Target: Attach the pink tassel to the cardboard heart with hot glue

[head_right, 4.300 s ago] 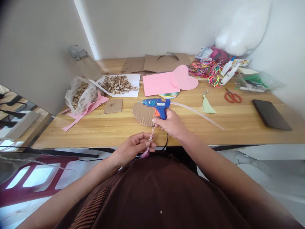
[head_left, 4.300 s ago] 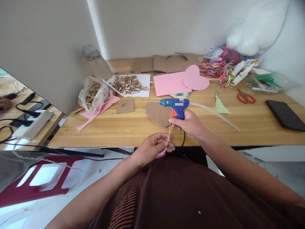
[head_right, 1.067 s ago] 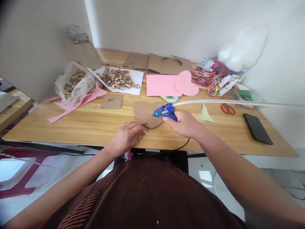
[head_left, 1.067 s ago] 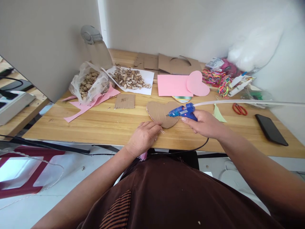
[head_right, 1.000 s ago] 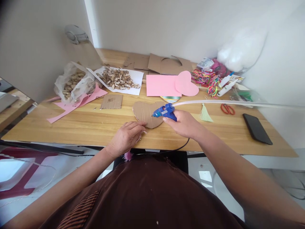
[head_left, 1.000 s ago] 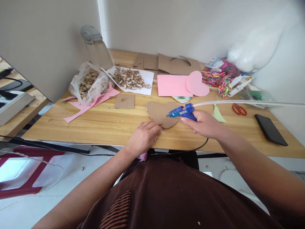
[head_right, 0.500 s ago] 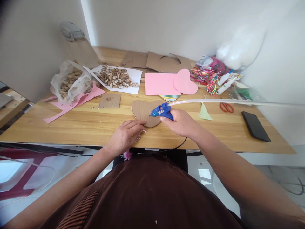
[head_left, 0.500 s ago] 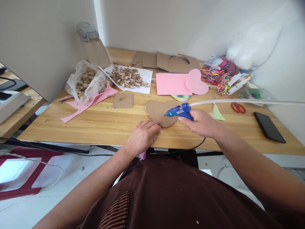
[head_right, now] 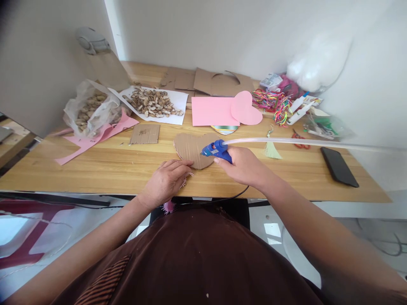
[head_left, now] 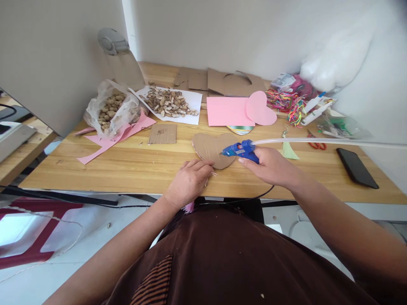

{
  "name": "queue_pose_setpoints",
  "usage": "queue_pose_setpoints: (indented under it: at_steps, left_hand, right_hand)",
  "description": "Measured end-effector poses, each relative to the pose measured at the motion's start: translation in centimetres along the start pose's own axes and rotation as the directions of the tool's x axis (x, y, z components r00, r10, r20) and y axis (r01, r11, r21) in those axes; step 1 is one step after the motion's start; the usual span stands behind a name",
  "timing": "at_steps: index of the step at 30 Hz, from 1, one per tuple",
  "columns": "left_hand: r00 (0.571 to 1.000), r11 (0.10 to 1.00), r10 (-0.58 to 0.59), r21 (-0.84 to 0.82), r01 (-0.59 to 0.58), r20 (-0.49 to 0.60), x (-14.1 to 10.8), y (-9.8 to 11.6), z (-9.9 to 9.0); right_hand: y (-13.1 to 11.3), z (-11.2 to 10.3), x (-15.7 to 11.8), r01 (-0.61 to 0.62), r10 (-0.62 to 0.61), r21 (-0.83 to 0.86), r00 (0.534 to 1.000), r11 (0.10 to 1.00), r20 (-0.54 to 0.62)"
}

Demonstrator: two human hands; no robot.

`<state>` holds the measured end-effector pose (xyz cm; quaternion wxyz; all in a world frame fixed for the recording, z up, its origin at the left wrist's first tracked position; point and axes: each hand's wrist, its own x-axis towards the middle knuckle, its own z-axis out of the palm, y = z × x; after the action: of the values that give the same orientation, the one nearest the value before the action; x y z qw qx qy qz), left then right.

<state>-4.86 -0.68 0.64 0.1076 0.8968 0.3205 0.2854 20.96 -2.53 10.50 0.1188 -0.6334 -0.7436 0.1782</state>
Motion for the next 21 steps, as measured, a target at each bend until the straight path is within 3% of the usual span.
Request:
queue_pose_setpoints:
  at_steps: [7,14,21]
  left_hand:
    - [1.0,1.0,0.007,-0.002,-0.007,-0.004,0.0,0.0,-0.1]
    - [1.0,1.0,0.014,0.0,-0.014,-0.026,0.1,0.0,0.0]
    - [0.998,1.0,0.025,0.004,-0.025,-0.054,0.0,-0.1,0.3]
  right_hand:
    - [1.2,2.0,-1.3,0.066,-0.073,-0.072,0.993,0.995,-0.09]
    - [2.0,3.1,-2.1,0.178,-0.185,-0.279,0.983,0.944,0.002]
    - [2.3,3.8,-2.9,0.326,-0.341,-0.481,0.938,0.814,0.06]
